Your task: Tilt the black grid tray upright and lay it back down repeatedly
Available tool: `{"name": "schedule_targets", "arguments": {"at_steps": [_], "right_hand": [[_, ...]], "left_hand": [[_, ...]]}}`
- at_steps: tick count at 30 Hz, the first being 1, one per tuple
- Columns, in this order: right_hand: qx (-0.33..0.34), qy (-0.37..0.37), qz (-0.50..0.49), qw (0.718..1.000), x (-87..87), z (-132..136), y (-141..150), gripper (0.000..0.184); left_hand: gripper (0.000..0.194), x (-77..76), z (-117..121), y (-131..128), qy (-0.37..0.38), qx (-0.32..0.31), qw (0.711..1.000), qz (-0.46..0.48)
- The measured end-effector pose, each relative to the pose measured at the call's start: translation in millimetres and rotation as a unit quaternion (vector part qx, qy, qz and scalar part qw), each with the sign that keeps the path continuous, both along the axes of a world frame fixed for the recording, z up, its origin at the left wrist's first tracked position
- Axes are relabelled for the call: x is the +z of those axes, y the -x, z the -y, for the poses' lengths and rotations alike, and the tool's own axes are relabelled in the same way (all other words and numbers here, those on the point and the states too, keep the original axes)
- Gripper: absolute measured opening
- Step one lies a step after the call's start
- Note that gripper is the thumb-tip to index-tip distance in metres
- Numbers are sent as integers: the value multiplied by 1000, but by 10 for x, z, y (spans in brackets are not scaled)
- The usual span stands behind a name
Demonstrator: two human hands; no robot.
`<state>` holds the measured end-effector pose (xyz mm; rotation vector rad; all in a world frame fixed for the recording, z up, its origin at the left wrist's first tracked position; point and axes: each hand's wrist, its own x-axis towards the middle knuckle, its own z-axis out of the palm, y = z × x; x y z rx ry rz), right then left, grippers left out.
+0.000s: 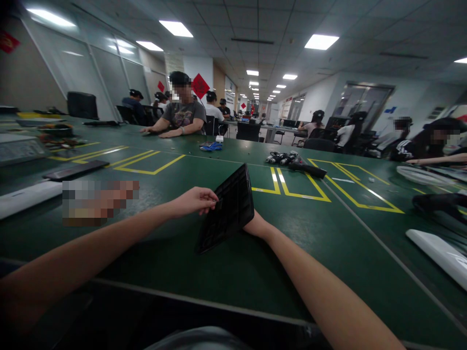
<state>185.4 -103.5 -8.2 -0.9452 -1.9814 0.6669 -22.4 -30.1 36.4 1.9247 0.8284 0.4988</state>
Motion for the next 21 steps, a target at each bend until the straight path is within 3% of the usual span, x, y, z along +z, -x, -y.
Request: {"name": "schedule_targets", "arguments": {"at_steps": [4, 8, 13, 15, 16, 18, 21], "right_hand": [[-32, -12, 21, 999, -37, -12, -45, 56], [-49, -19, 39, 998, -73, -32, -79, 59], [-42, -22, 40, 998, -77, -33, -81, 64], [-37, -24, 42, 998, -75, -30, -80, 67], [-38, -26, 41, 998, -75, -28, -81, 68], [-44, -32, 37, 998, -75, -24, -80, 67], [-45, -32, 42, 998, -70, -22, -75, 63]], "left_hand": [[17, -16, 55, -12, -226, 1, 973, -51], [12, -22, 113, -33, -402, -20, 906, -133], [12, 2, 186, -36, -547, -79, 804, -220], [13, 21, 213, -22, -570, -117, 779, -234], [13, 31, 222, -13, -571, -130, 777, -233], [15, 45, 221, 6, -546, -131, 801, -209], [18, 49, 172, 18, -440, -101, 881, -139]]}}
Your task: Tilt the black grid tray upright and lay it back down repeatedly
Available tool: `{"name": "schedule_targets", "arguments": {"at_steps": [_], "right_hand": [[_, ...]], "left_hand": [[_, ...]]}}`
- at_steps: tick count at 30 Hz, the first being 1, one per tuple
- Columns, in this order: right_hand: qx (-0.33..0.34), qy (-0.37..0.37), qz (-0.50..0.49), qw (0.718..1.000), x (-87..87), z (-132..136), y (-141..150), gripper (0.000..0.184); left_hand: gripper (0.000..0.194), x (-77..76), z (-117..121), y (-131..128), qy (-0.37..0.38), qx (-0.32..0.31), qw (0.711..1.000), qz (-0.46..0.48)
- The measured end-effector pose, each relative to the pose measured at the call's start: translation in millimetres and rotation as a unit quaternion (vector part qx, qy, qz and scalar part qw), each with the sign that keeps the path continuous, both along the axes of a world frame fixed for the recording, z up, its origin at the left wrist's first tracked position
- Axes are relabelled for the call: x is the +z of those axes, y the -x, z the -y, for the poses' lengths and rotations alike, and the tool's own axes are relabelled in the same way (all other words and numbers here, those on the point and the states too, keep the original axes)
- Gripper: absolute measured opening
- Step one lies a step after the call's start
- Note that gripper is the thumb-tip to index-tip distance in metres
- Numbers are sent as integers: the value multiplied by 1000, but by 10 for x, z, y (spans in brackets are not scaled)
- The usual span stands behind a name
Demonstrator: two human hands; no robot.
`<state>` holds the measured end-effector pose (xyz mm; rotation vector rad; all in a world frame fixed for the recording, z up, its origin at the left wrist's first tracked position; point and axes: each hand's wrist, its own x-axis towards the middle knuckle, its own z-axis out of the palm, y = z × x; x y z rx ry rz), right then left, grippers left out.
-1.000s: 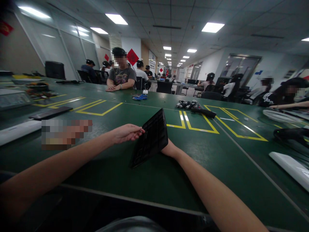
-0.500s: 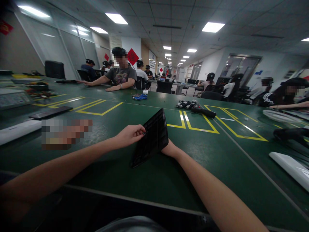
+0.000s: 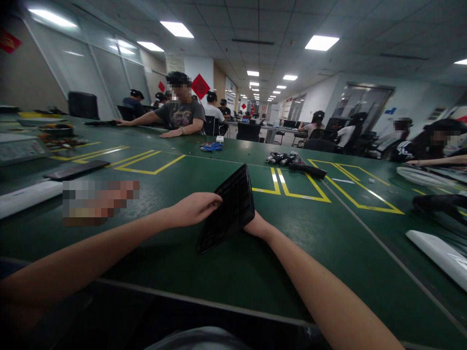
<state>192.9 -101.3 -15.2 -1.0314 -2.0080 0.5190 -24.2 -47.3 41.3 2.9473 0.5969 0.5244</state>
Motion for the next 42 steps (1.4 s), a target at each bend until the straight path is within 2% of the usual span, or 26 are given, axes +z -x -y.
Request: {"name": "schedule_targets", "arguments": {"at_steps": [4, 6, 8, 10, 14, 18, 21, 26, 28, 30, 31, 34, 35, 36, 37, 38, 42], "right_hand": [[11, -5, 3, 1000, 14, -6, 11, 57], [14, -11, 0, 1000, 12, -10, 8, 56], [18, -10, 4, 1000, -2, -15, -4, 56], [23, -5, 9, 1000, -24, -20, -18, 56], [23, -7, 9, 1000, -56, -35, -25, 56], [22, -11, 0, 1000, -42, -41, -1, 58], [12, -12, -8, 1000, -15, -35, 17, 57], [23, -8, -14, 1000, 24, -15, 41, 60], [31, -10, -19, 999, 50, -3, 60, 60], [43, -10, -22, 999, 88, 12, 85, 58], [50, -9, -21, 998, 110, 21, 99, 57], [58, -3, -14, 998, 165, 50, 128, 53], [53, 2, -11, 999, 175, 57, 131, 52], [46, 7, -8, 999, 179, 62, 132, 52], [36, 12, -8, 999, 178, 65, 129, 51], [26, 15, -11, 999, 173, 66, 123, 52], [9, 26, -21, 999, 135, 63, 87, 52]], "left_hand": [[12, -40, -102, -33, 205, 31, 976, 65], [17, -74, -132, -56, 246, 57, 965, 77], [27, -105, -136, -74, 226, 84, 968, 70], [34, -123, -120, -85, 173, 105, 978, 58], [31, -119, -80, -93, 114, 112, 986, 40], [16, -93, -80, -82, 148, 75, 985, 54], [13, -70, -84, -64, 191, 43, 978, 73], [10, -48, -71, -49, 166, 53, 982, 76], [6, -49, -78, -53, 188, 56, 976, 97], [4, -54, -96, -66, 295, 75, 942, 144], [2, -56, -108, -74, 374, 88, 906, 177], [1, -54, -143, -98, 597, 115, 749, 262], [2, -54, -152, -102, 641, 120, 707, 275], [3, -56, -160, -103, 664, 125, 682, 280], [5, -60, -166, -101, 668, 130, 679, 275], [9, -67, -172, -96, 653, 132, 699, 260], [42, -115, -193, -53, 479, 88, 863, 135]]}}
